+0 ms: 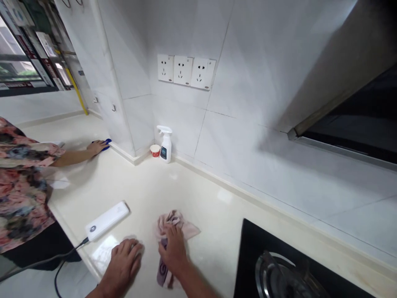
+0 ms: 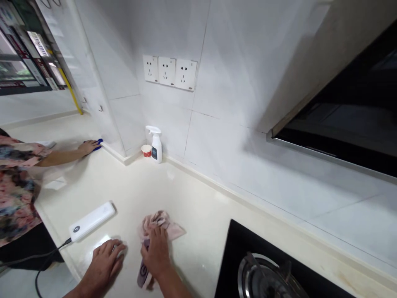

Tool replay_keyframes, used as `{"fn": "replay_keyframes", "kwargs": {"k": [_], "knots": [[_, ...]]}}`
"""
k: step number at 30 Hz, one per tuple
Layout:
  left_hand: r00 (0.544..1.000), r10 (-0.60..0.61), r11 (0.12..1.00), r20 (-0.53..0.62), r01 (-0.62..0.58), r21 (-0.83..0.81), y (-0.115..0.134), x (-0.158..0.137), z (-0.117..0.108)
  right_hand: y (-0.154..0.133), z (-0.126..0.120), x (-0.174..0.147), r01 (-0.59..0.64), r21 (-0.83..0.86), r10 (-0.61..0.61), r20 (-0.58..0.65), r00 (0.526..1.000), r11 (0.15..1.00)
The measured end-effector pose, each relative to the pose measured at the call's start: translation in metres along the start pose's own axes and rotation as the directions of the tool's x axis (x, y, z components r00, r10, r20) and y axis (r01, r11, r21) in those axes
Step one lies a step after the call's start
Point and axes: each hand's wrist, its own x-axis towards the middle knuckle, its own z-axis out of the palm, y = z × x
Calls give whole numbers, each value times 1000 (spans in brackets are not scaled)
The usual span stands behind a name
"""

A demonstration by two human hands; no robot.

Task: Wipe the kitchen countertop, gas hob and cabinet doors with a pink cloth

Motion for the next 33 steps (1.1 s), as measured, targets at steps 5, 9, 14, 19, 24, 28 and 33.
{"fn": "replay_keyframes", "kwargs": {"k": [5, 9, 14, 19, 24, 28, 33], "knots": [[999, -30, 999, 15, 31, -23, 3, 1, -2, -1, -41, -25, -277, 637, 334, 33, 942, 719], [999, -37, 999, 25, 38, -38, 6, 2, -5, 45, -123, -24, -354, 645, 472, -12, 881, 677], [998, -46, 998, 37, 47, -32, 6, 1, -4, 115, -204, -53, -588, -124, 418, -589, 692, 799], [998, -47, 998, 44, 49, -29, 4, 1, -2, 104, -179, -66, -456, -451, 267, -422, 866, 767], [998, -45, 998, 35, 46, -30, 2, 2, -2, 82, -118, -21, -336, -587, 377, -56, 925, 737], [999, -33, 999, 20, 34, -21, -1, 2, -2, 106, -135, 32, -342, -642, 430, -22, 903, 686], [1000, -21, 1000, 19, 21, -11, -5, 0, 0, 150, -222, 63, -629, -657, 636, -285, 717, 415]]}}
